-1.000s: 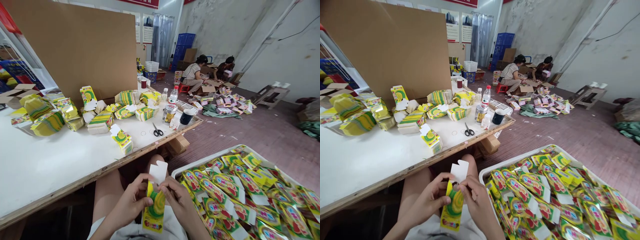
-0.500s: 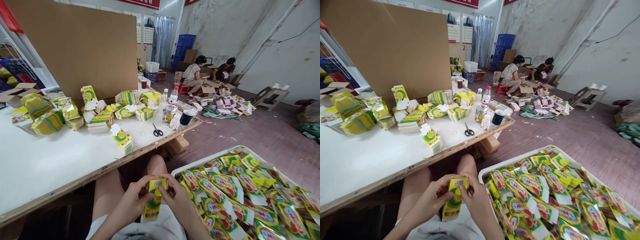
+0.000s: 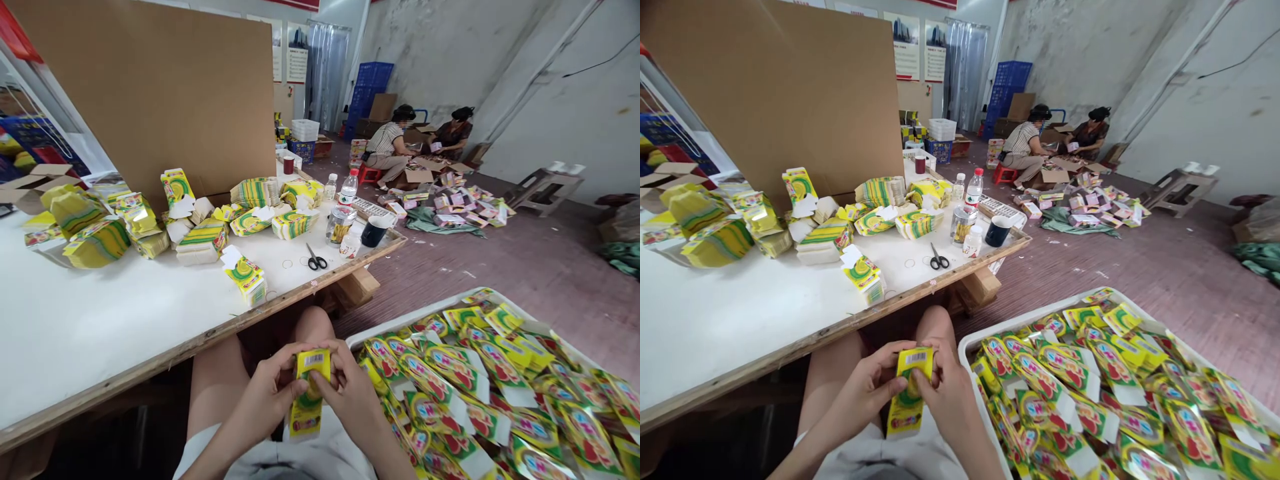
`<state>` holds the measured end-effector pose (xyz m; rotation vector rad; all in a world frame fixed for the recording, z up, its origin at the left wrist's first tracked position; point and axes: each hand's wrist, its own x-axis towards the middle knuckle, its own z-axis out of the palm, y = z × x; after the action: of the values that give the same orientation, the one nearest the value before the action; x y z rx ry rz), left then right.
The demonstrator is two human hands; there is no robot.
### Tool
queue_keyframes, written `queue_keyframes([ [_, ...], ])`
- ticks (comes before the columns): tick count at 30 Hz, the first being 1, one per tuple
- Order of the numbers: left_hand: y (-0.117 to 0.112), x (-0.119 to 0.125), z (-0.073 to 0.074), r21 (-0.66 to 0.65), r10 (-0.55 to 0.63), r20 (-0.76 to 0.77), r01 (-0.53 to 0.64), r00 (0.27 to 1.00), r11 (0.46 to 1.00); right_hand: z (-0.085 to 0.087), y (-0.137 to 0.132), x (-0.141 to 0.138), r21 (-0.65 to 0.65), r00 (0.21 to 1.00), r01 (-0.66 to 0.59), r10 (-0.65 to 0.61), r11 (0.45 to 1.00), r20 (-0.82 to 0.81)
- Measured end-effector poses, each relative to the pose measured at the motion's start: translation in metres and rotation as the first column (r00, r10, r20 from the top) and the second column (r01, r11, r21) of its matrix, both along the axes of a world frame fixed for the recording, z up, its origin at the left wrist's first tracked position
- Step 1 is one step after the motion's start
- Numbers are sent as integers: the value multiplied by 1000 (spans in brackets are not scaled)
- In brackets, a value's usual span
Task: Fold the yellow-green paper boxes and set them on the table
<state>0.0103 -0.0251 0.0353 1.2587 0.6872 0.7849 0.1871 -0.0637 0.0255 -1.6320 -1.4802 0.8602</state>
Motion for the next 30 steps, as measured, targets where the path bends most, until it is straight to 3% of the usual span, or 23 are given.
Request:
queue_keyframes([
  [5,-2,10,1,-30,13,22,-13,1000,999,9,-1,0,94,987,5,10,996,-158],
  [8,-3,21,1,192,20,-140,8,990,981,19,-4,17,79,979,49,-32,996,-203],
  [9,1,22,2,287,65,-205,-3,977,958,22,-8,31,68,987,68,-57,995,-147],
  [11,19,16,3,440,221,-289,-75,931,895,26,-20,70,58,979,158,-164,986,121],
  [13,49,2,2,536,409,-307,-199,859,821,26,-36,112,88,886,224,-241,971,396],
  [14,66,-8,1,581,504,-316,-256,804,773,24,-44,129,111,826,271,-290,956,483],
  [16,98,-27,-7,647,628,-332,-314,704,695,17,-56,143,88,806,302,-304,949,507],
  [19,124,-47,-24,683,668,-398,-283,629,674,7,-54,115,95,898,307,-321,947,301],
  [23,119,-56,-43,735,688,-428,-217,586,642,7,-23,47,4,986,151,-151,989,72],
  [27,106,-59,-46,795,716,-384,-185,583,577,15,2,11,-30,998,-43,41,999,-45],
  [30,94,-59,-41,829,749,-308,-221,587,514,12,8,-1,-35,986,-43,37,998,-164],
])
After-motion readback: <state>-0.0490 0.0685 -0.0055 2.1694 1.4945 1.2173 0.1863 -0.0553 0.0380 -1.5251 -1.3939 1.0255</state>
